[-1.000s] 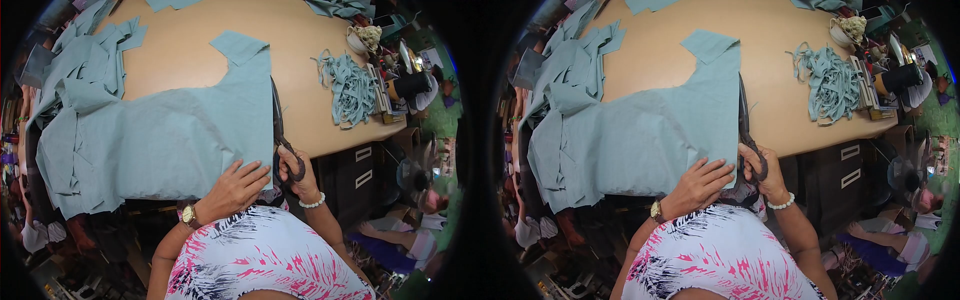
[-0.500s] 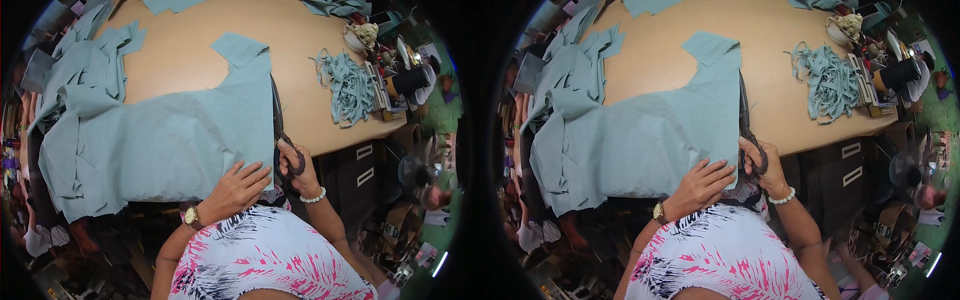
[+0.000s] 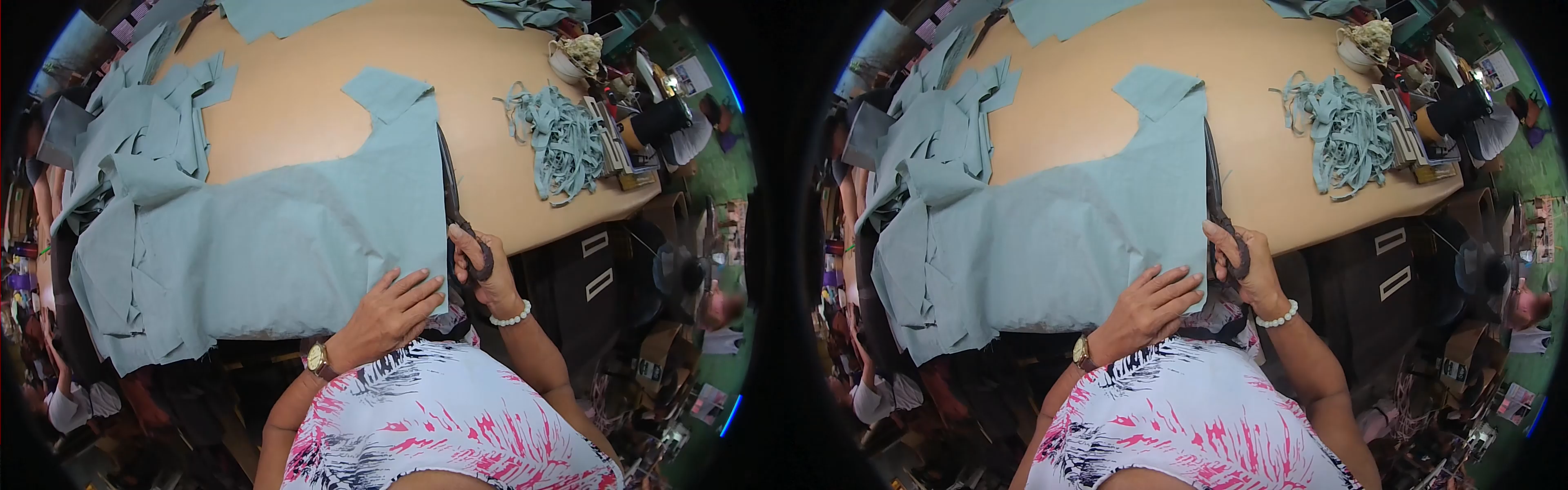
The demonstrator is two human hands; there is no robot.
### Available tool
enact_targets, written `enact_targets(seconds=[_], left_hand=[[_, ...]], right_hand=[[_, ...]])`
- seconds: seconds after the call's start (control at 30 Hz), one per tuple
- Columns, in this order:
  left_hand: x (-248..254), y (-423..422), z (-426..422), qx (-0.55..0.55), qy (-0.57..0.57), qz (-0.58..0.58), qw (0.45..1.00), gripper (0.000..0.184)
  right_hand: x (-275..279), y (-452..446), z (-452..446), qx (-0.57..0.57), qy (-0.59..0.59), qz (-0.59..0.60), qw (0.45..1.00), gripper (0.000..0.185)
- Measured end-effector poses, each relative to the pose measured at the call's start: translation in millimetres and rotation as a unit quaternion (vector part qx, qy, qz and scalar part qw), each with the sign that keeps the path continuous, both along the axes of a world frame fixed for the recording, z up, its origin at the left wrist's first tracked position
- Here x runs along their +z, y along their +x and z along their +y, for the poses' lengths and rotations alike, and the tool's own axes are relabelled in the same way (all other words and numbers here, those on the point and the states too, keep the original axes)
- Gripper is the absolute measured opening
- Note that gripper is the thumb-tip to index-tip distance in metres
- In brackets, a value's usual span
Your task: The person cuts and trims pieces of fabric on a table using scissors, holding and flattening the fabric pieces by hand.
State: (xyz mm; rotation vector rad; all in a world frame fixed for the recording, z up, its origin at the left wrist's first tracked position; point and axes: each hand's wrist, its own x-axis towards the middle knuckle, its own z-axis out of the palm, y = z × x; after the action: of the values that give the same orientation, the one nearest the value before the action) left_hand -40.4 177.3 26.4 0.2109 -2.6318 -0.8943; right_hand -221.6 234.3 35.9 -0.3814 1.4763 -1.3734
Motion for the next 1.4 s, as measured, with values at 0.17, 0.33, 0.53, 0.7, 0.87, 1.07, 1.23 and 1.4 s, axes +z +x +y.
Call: enact_targets(seconds=[0.17, 0.33, 0.53, 0.7, 0.87, 1.07, 1.23, 1.4], left_hand=[[1, 1, 1, -0.008, 0.002, 0.002, 1.0, 0.044], [1, 3, 1, -0.017, -0.011, 0.023, 1.0, 0.036], [1, 5, 2, -0.011, 0.002, 0.012, 1.0, 0.043], [-2, 7, 3, -0.006, 0.004, 0.009, 1.0, 0.044], [-2, 6, 3, -0.009, 0.005, 0.009, 1.0, 0.041], [-4, 6, 1, -0.017, -0.002, 0.014, 1.0, 0.036], [-5, 9, 1, -0.019, 0.001, 0.016, 1.0, 0.037], [-7, 9, 0, -0.025, 0.009, 0.009, 1.0, 0.039]], right_hand=[[3, 1, 0, -0.014, -0.008, 0.015, 1.0, 0.033], [5, 0, -6, -0.02, -0.015, 0.017, 1.0, 0.034], [5, 0, -6, -0.02, -0.014, 0.018, 1.0, 0.034], [5, 0, -5, -0.023, -0.017, 0.001, 1.0, 0.033], [1, -4, -3, 0.001, -0.007, 0.011, 1.0, 0.031], [4, -3, -7, -0.007, -0.009, 0.016, 1.0, 0.033], [4, -7, -12, -0.014, -0.009, 0.003, 1.0, 0.033], [2, -8, -13, 0.004, -0.004, 0.013, 1.0, 0.032]])
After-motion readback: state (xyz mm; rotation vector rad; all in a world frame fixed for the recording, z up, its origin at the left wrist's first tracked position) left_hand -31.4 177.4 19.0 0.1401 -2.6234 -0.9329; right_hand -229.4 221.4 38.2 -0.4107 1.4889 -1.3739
